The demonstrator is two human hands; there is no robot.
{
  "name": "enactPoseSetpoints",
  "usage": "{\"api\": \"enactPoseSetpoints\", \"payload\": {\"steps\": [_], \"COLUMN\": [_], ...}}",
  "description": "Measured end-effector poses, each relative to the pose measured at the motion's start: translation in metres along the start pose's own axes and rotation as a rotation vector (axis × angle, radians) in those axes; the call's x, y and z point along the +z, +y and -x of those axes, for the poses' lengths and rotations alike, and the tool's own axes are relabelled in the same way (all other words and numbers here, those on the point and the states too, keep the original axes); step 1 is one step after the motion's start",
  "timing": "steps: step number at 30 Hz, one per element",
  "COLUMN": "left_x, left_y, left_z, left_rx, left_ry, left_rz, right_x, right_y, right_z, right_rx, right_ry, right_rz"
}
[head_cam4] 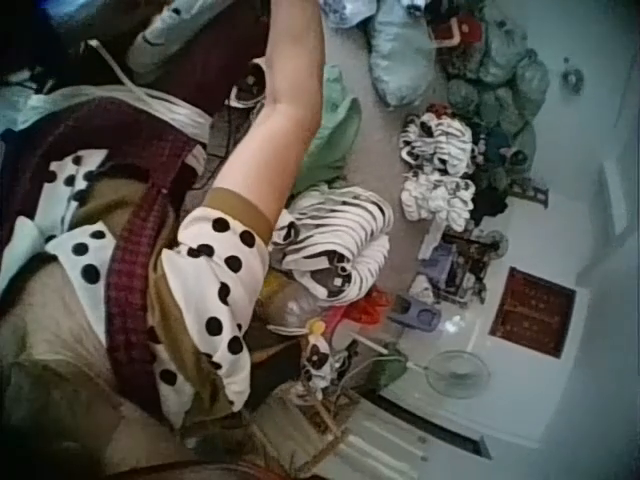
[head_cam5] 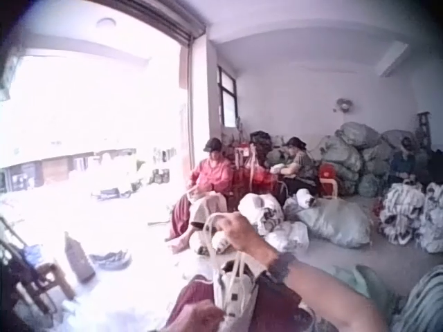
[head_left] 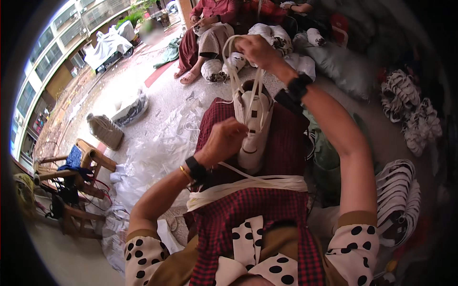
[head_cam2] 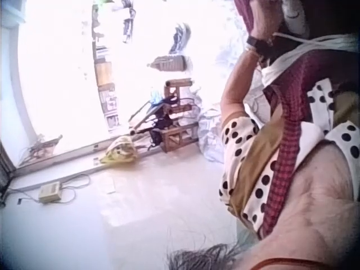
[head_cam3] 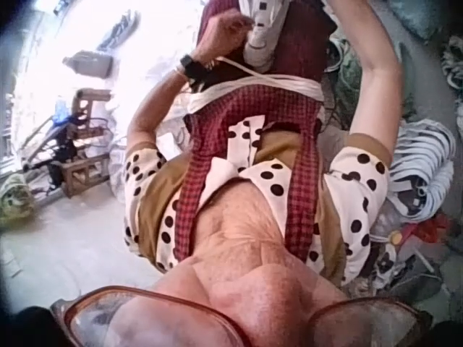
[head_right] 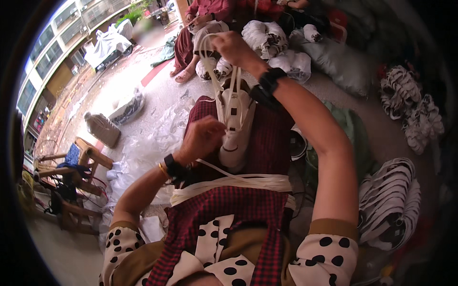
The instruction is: Lacing white athletic shoe uppers by hand while sitting on the floor.
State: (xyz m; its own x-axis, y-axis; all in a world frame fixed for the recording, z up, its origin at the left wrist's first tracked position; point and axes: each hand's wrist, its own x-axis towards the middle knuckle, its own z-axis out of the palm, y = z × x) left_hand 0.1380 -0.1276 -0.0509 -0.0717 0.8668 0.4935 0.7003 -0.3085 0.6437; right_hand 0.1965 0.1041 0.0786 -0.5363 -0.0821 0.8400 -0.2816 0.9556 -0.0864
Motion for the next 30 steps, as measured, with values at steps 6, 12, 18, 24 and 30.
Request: {"api": "enactPoseSetpoints", "payload": {"steps": [6,12,18,24,30], "left_x": [0.007,0.003,-0.003,-0.002,-0.007], "left_y": [-0.020,-0.026,-0.033,-0.037,-0.032], "left_z": [-0.019,-0.011,-0.012,-0.006,0.005], "left_rx": [0.158,0.041,-0.291,-0.245,-0.259], "left_ry": [-0.113,-0.135,-0.041,-0.034,0.016], "left_rz": [-0.149,-0.013,0.226,0.116,0.186], "right_x": [-0.033,-0.072,-0.095,-0.173,-0.189], "right_y": [-0.039,-0.078,-0.104,-0.146,-0.180], "right_z": [0.036,0.035,0.038,0.015,0.012], "right_rx": [0.648,0.671,0.675,0.615,0.377], "right_ry": [-0.006,0.073,0.263,0.626,0.275], "right_rz": [-0.655,-0.684,-0.935,-1.091,-1.198]}}
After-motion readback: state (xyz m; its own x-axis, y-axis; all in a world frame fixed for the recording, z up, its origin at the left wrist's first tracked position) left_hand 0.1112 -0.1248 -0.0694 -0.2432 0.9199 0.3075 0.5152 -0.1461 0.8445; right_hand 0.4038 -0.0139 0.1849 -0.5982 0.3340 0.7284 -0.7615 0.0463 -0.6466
